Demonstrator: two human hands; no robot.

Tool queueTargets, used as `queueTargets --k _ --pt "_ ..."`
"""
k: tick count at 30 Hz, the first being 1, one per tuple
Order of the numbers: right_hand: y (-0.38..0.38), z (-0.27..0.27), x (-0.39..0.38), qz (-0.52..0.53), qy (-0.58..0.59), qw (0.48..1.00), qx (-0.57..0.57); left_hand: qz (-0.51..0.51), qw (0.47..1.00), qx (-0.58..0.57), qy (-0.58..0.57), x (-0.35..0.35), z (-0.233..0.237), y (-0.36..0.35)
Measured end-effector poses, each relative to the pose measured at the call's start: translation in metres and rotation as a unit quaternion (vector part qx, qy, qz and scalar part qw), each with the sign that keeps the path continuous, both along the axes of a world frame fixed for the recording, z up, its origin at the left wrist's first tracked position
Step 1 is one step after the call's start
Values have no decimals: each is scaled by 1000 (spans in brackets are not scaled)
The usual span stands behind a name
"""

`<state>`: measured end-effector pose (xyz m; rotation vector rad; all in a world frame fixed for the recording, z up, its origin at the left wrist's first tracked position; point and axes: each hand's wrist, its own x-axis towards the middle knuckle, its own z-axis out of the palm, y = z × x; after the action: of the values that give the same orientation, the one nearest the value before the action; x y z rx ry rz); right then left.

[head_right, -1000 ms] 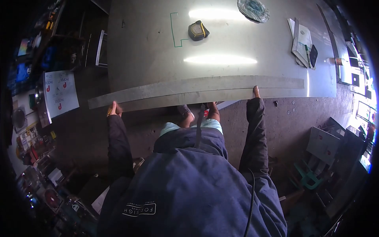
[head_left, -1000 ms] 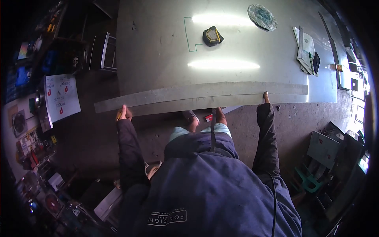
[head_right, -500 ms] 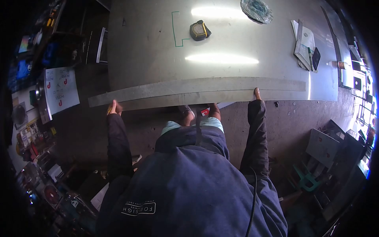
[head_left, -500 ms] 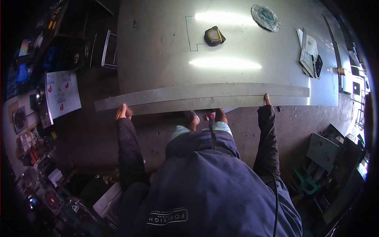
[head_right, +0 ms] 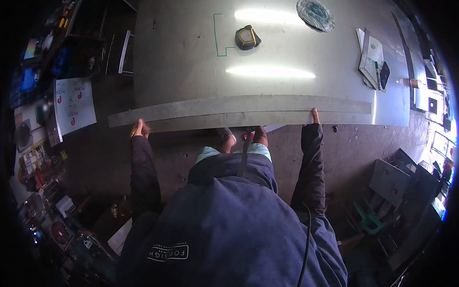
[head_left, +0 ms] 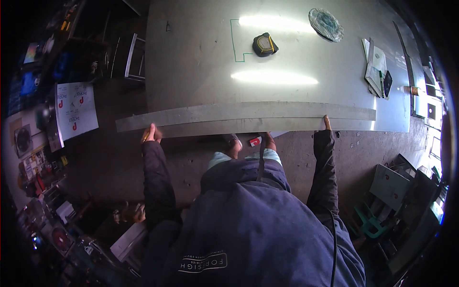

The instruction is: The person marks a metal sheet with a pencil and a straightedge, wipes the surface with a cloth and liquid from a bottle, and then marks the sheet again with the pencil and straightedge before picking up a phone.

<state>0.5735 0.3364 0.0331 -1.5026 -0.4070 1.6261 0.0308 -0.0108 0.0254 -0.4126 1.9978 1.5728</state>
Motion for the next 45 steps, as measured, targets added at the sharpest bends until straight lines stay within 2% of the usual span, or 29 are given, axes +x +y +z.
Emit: queueTargets --k 1,3,7,15,16,18,20,22,23,25,28,31,33,35,38,40,45 --pt "5 -4 2 1 1 1000 0 1 1000 0 1 0 1 0" --pt "11 -9 7 36 -26 995 -89 5 1000 5 2 0 0 1" --pt "12 -20 10 106 -46 993 -9 -15 1000 25 -3 -1 -3 -3" --pt "10 -38 26 93 -32 995 -3 19 999 34 8 3 -1 2" --pt "11 -42 30 92 -30 995 -1 19 999 33 10 2 -12 -1" --pt "16 -54 33 93 -16 996 -4 -114 993 14 -17 -15 -18 -19" --pt "21 -67 42 93 4 996 -9 -119 992 -39 28 1 8 -3" --pt "23 -76 44 98 18 995 -9 -23 999 -13 23 12 17 9" --pt "23 -80 40 102 23 994 -11 -19 999 -15 28 12 17 10" --pt "25 -85 40 88 2 996 -17 22 996 83 1 11 10 8" --pt "30 -82 45 61 -40 997 -21 18 996 86 -3 8 6 5" --pt "30 -80 46 70 -8 997 -28 -3 996 89 -7 6 5 2" --pt "38 -112 66 74 -17 997 -17 -6 996 84 -4 5 2 0" --pt "39 -116 68 77 -24 997 -7 -11 997 79 1 6 4 1" --pt "34 -96 53 71 -69 995 -10 -1 997 72 3 10 10 5" --pt "37 -107 57 66 -101 993 20 8 997 72 7 9 10 4" --pt "27 -89 47 88 -80 993 17 -4 995 102 -8 7 5 2"
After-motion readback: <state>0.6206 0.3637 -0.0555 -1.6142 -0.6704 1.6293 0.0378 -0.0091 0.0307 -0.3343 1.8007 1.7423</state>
